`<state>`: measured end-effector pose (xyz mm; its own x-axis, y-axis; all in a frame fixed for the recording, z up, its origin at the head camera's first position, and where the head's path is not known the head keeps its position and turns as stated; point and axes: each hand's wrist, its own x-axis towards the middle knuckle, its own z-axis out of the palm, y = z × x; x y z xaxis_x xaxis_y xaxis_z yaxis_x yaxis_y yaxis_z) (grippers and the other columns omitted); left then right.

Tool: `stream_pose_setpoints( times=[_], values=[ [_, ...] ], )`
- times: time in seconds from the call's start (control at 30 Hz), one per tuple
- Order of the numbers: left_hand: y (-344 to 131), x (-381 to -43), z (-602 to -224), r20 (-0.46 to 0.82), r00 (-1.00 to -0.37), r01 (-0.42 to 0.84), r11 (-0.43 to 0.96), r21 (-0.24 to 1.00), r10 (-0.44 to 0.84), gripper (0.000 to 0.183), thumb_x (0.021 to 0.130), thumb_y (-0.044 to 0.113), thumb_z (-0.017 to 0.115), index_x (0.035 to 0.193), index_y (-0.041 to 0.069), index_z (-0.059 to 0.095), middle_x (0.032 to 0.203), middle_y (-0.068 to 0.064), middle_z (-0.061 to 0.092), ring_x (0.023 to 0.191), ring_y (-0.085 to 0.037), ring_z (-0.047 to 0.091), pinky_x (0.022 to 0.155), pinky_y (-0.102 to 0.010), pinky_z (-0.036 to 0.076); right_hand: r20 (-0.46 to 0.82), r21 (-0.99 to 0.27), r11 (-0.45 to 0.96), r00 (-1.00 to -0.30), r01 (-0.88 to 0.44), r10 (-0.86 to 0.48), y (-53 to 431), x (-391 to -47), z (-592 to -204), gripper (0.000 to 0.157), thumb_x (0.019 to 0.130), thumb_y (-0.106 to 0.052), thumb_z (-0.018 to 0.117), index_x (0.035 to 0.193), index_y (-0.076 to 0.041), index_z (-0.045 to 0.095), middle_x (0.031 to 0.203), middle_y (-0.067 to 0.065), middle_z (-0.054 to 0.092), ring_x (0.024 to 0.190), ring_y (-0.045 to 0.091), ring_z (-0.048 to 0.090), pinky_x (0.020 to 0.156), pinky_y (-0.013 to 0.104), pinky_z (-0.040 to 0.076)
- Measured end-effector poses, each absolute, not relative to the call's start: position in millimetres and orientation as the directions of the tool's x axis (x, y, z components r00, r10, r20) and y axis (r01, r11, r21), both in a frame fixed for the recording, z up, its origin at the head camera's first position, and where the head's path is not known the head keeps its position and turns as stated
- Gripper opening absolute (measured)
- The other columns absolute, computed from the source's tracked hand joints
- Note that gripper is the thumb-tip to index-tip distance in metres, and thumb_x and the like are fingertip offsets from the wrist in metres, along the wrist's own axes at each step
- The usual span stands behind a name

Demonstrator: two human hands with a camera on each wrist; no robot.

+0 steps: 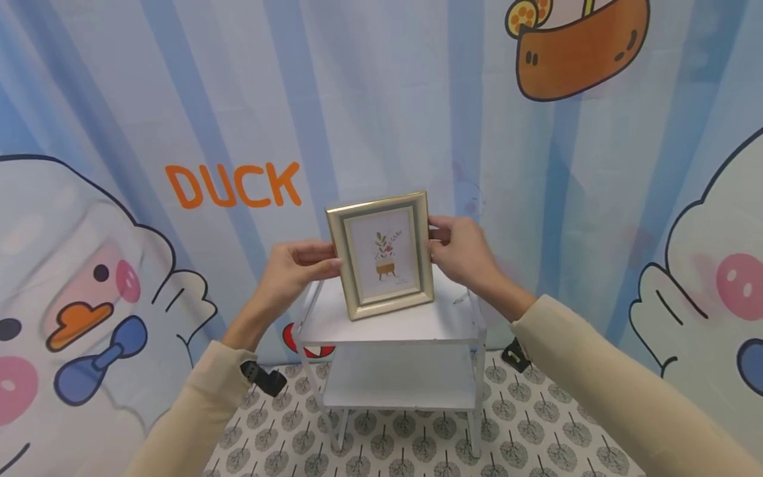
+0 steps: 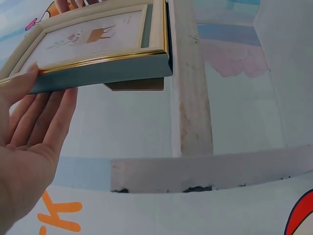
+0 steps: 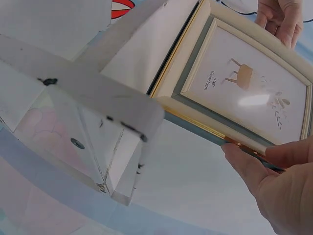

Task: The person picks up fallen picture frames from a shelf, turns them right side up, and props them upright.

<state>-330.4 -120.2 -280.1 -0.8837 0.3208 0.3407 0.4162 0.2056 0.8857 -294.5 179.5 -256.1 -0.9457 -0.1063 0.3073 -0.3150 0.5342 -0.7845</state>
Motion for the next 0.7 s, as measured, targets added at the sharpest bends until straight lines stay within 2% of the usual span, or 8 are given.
stream_pose_setpoints(
  times=[0.27, 0.47, 0.7],
  values=[
    [-118, -327, -285, 0.368, -0.867, 0.464, 0.276, 0.842, 0.337, 0.037, 0.092, 0.025, 0.083, 0.127, 0.012, 0.077, 0.122, -0.010, 0.079, 0.114, -0.022, 0.077, 0.107, -0.045, 0.059, 0.250, -0.841, 0.471, -0.963, -0.266, -0.099, 174, -310, -253, 0.068, 0.096, 0.007, 0.042, 0.162, -0.003, 0.036, 0.157, 0.025, 0.052, 0.142, 0.042, 0.057, 0.108, 0.046, 0.057],
    [-113, -322, -284, 0.387, -0.840, 0.505, 0.287, 0.814, 0.381, 0.034, 0.093, 0.027, 0.082, 0.124, 0.015, 0.079, 0.122, -0.007, 0.080, 0.116, -0.021, 0.076, 0.106, -0.046, 0.060, 0.240, -0.874, 0.414, -0.967, -0.256, -0.090, 167, -321, -249, 0.070, 0.092, 0.011, 0.043, 0.161, -0.002, 0.039, 0.155, 0.026, 0.053, 0.142, 0.043, 0.057, 0.110, 0.049, 0.056],
    [-100, -315, -283, 0.428, -0.814, 0.548, 0.276, 0.789, 0.394, 0.029, 0.092, 0.024, 0.083, 0.120, 0.015, 0.081, 0.115, -0.007, 0.082, 0.109, -0.019, 0.079, 0.101, -0.042, 0.062, 0.214, -0.908, 0.343, -0.970, -0.240, -0.111, 163, -331, -246, 0.075, 0.086, 0.015, 0.039, 0.160, 0.001, 0.039, 0.156, 0.029, 0.051, 0.144, 0.045, 0.054, 0.115, 0.051, 0.051]
  ],
)
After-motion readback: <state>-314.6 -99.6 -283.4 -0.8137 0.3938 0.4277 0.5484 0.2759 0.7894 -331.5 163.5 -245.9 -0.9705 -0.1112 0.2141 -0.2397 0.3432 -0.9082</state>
